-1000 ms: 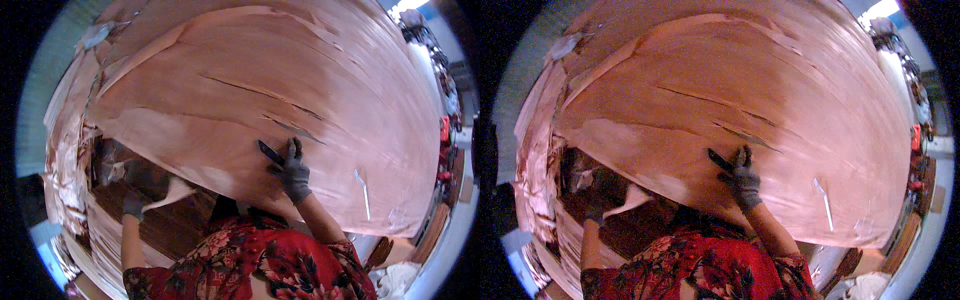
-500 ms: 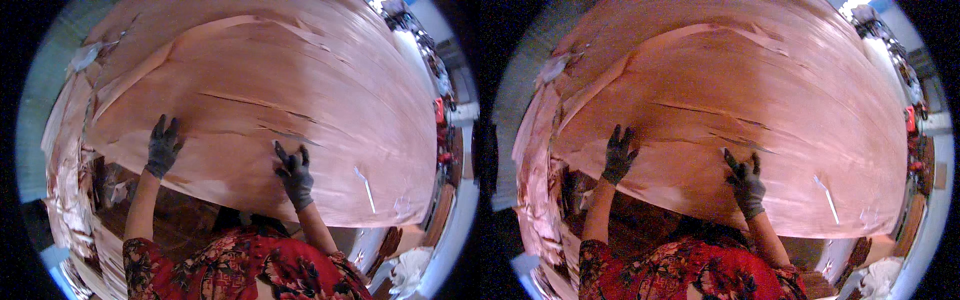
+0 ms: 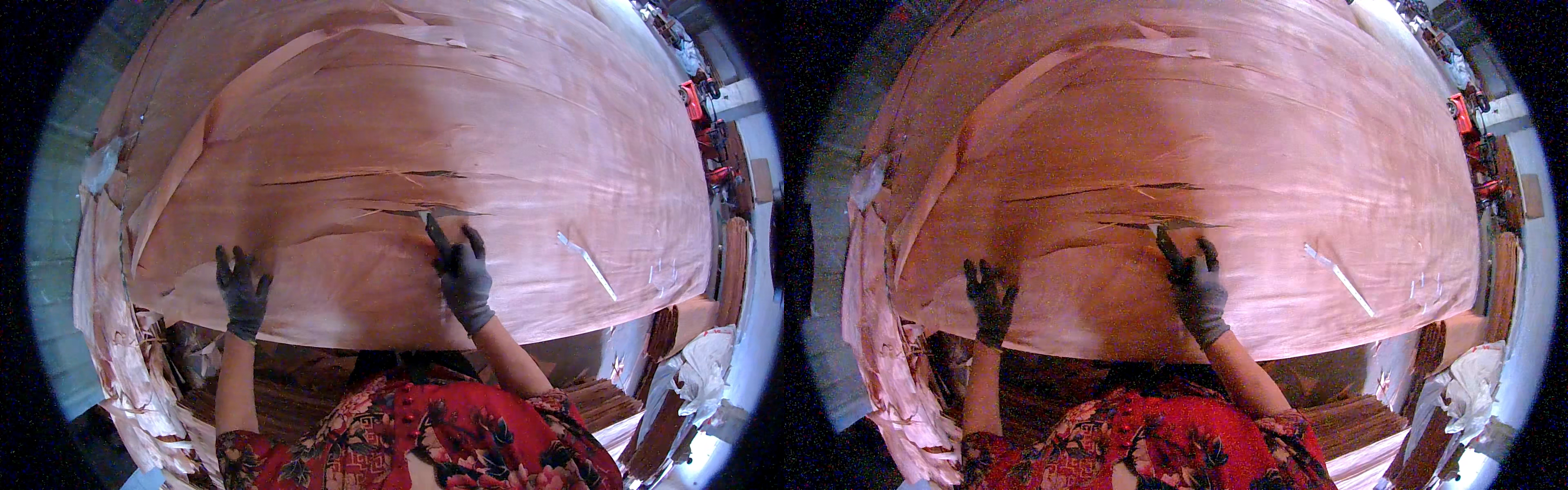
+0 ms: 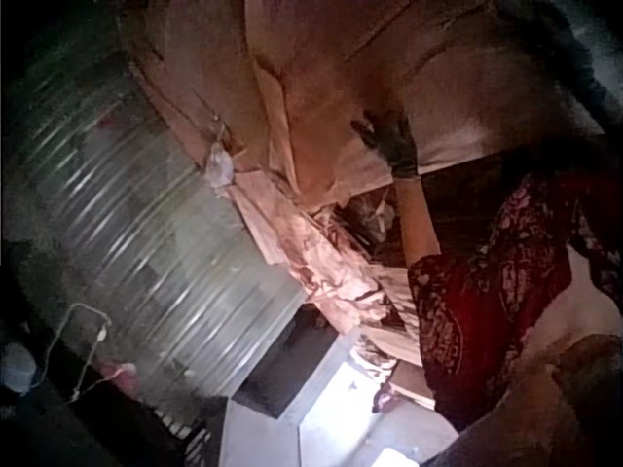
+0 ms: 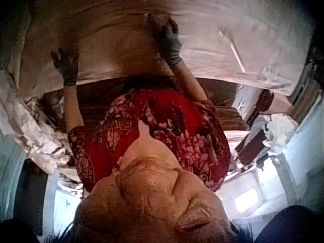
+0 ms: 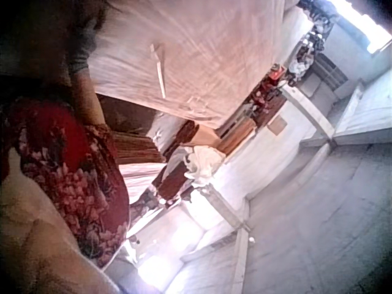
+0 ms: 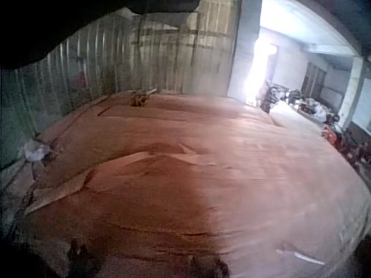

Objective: The person applies thin wood veneer sheets to a large flat panel, smoothing them by hand and trimming excess with a utility knife. They use small pieces of tape to secure the veneer edges and continue layering sheets across the surface.

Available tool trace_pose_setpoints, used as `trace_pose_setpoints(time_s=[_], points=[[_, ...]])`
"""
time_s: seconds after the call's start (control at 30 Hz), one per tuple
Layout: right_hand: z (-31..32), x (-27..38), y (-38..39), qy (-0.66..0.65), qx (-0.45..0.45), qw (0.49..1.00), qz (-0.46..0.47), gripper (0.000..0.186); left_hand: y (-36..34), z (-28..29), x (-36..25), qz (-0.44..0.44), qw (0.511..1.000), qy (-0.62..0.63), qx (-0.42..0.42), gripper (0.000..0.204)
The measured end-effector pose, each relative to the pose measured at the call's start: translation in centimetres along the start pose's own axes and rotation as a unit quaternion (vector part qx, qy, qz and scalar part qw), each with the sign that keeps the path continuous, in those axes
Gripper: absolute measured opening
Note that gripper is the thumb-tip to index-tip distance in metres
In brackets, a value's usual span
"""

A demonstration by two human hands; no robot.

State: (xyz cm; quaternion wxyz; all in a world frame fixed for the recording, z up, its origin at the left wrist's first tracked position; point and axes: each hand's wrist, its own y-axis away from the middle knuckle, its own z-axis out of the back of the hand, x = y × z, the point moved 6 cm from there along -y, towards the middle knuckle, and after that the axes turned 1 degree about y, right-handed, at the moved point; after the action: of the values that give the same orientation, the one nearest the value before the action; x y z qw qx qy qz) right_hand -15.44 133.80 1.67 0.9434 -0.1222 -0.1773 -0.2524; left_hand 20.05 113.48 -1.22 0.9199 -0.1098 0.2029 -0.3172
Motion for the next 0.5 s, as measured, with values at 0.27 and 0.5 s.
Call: trace_pose_setpoints(time_s=[0.27,0.5], points=[[-1.4,-4.0,0.9,-0.458,-0.016,0.867,-0.196,0.011,-1.7,0.3,-0.8,-0.021,0.999,-0.021,0.031,0.07],[2.8,-9.1,0.1,-0.594,-0.169,0.744,-0.254,0.016,-3.5,-1.3,-4.0,-0.091,0.995,-0.037,0.032,0.064]])
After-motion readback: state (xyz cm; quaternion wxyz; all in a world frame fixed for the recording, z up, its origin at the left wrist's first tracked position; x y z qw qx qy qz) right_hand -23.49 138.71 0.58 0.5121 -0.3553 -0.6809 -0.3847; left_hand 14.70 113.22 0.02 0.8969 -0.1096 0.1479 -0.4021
